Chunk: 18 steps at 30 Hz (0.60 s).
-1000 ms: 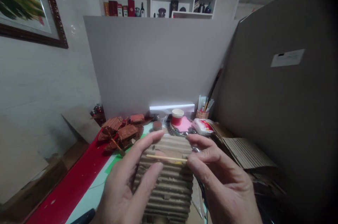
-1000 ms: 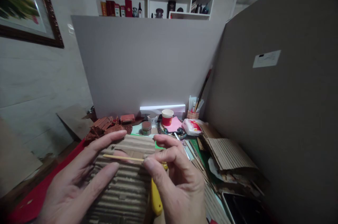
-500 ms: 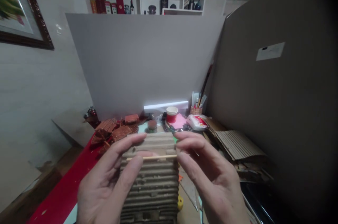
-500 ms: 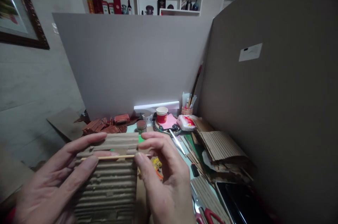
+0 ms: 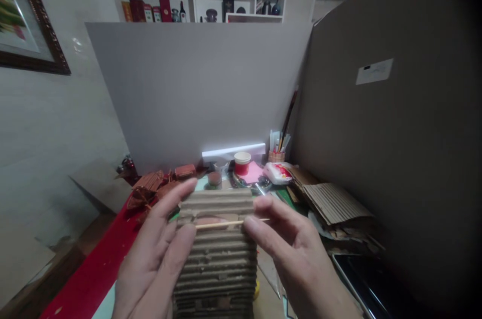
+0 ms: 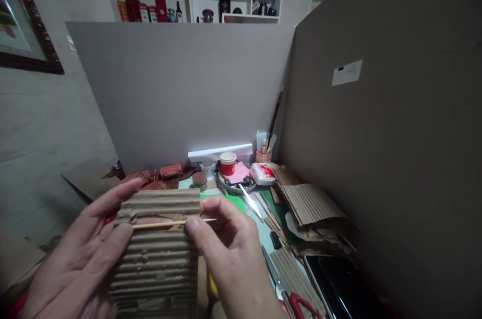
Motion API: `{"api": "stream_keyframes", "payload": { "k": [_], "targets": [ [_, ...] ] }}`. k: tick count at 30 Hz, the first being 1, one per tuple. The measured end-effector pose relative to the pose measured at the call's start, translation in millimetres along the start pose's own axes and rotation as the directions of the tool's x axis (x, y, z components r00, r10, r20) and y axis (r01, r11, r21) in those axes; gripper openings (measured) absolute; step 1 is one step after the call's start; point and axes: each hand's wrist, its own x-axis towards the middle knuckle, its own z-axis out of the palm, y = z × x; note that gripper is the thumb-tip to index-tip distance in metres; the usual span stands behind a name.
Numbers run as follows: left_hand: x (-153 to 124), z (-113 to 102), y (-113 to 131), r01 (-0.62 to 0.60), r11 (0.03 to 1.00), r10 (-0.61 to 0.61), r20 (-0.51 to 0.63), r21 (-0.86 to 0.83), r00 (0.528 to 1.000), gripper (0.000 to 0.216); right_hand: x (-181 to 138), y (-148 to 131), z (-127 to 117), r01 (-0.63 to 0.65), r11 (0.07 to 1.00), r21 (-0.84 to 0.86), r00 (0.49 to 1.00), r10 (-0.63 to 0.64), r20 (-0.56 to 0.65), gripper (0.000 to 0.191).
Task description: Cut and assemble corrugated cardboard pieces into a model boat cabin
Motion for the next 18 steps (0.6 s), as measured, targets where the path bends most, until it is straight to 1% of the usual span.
{"api": "stream_keyframes", "payload": {
  "k": [2, 5, 8, 10, 12, 15, 18],
  "targets": [
    [5, -3, 0, -0.009, 0.999, 0.010, 0.021, -0.049, 1.000, 0.045, 2, 4, -2, 0.023, 1.000, 0.021, 0.999, -0.022, -0.023, 0.017],
    [12, -10, 0, -0.020, 0.997, 0.027, 0.086, -0.078, 0.996, 0.036, 3, 5, -4, 0.030, 0.999, 0.045, 0.999, -0.029, -0.029, 0.018],
    [14, -12, 2, 0.029, 0.996, -0.018, 0.133, -0.084, 0.991, 0.033, 3, 2, -4, 0.007, 0.999, 0.032, 0.999, -0.006, -0.040, 0.018],
    [14, -10, 4, 0.041, 0.998, -0.034, 0.146, -0.045, 0.989, 0.029, 3, 1, -3, 0.016, 1.000, 0.007, 0.998, -0.016, -0.066, 0.015],
    [14, -9, 5, 0.043, 0.999, -0.046, 0.178, 0.024, 0.983, 0.028, 4, 1, -3, 0.053, 0.998, -0.028, 0.996, -0.055, -0.064, 0.013],
    [15, -8, 5, 0.025, 0.991, -0.058, 0.246, 0.135, 0.967, 0.028, 5, 5, -3, 0.073, 0.991, -0.114, 0.997, -0.076, -0.015, 0.011],
    [17, -8, 3, -0.010, 0.980, -0.041, 0.249, 0.199, 0.968, 0.029, 5, 4, -6, 0.112, 0.971, -0.209, 0.994, -0.113, 0.007, 0.012]
  ]
}}
